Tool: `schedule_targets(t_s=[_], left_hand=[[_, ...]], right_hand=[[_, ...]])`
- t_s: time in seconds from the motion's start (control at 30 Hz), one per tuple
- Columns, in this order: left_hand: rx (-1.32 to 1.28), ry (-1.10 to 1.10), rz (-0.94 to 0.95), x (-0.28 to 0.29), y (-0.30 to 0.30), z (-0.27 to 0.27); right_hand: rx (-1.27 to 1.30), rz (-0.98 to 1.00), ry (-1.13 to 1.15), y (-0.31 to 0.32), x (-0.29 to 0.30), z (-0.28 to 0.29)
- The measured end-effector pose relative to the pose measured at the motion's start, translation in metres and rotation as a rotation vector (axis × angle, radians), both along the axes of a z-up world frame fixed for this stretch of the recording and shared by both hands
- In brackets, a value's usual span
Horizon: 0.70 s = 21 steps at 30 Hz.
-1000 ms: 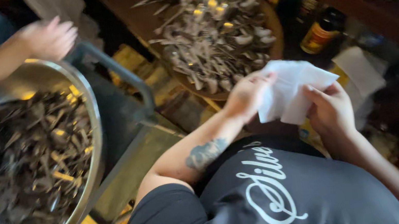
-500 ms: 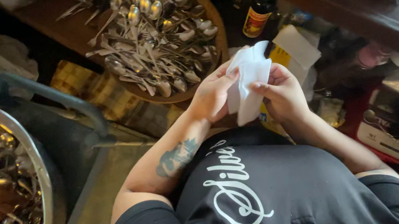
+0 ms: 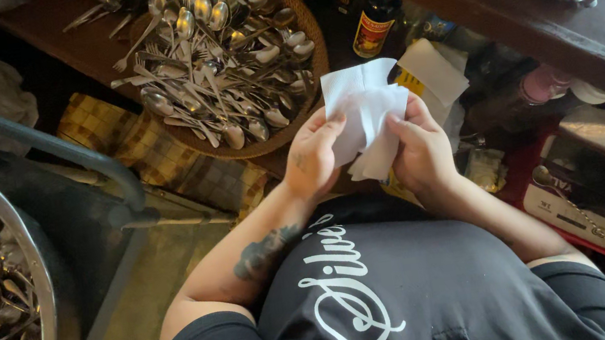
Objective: The person wraps individual spoons, forks, and knives in paper napkins by hand and stacks the wrapped bundles on a bar counter.
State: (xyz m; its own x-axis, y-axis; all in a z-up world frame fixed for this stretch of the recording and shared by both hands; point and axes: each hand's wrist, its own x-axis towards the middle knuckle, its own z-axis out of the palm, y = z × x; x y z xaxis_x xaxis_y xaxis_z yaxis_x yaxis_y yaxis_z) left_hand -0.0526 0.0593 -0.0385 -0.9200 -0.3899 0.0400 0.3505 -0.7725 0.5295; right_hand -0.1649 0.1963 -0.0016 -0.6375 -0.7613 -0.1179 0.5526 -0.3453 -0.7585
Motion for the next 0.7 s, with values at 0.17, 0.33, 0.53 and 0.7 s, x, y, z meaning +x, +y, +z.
schedule_targets(t_s=[0.17, 0.33, 0.53, 0.7], left_hand=[[0.042, 0.024, -0.02, 0.005, 0.013, 0.007], [0.098, 0.01, -0.09, 0.0, 0.012, 0.013], [0.06, 0.028, -0.105, 0.0, 0.006, 0.018], [0.055, 0.024, -0.122, 0.001, 0.011, 0.023]], right_hand=[[-0.011, 0.06, 0.163, 0.007, 0.001, -0.006], [0.173, 0.056, 0.236, 0.008, -0.004, -0.018], [0.093, 0.019, 0.094, 0.006, 0.002, -0.013], [-0.01, 0.0, 0.174, 0.001, 0.004, -0.006]])
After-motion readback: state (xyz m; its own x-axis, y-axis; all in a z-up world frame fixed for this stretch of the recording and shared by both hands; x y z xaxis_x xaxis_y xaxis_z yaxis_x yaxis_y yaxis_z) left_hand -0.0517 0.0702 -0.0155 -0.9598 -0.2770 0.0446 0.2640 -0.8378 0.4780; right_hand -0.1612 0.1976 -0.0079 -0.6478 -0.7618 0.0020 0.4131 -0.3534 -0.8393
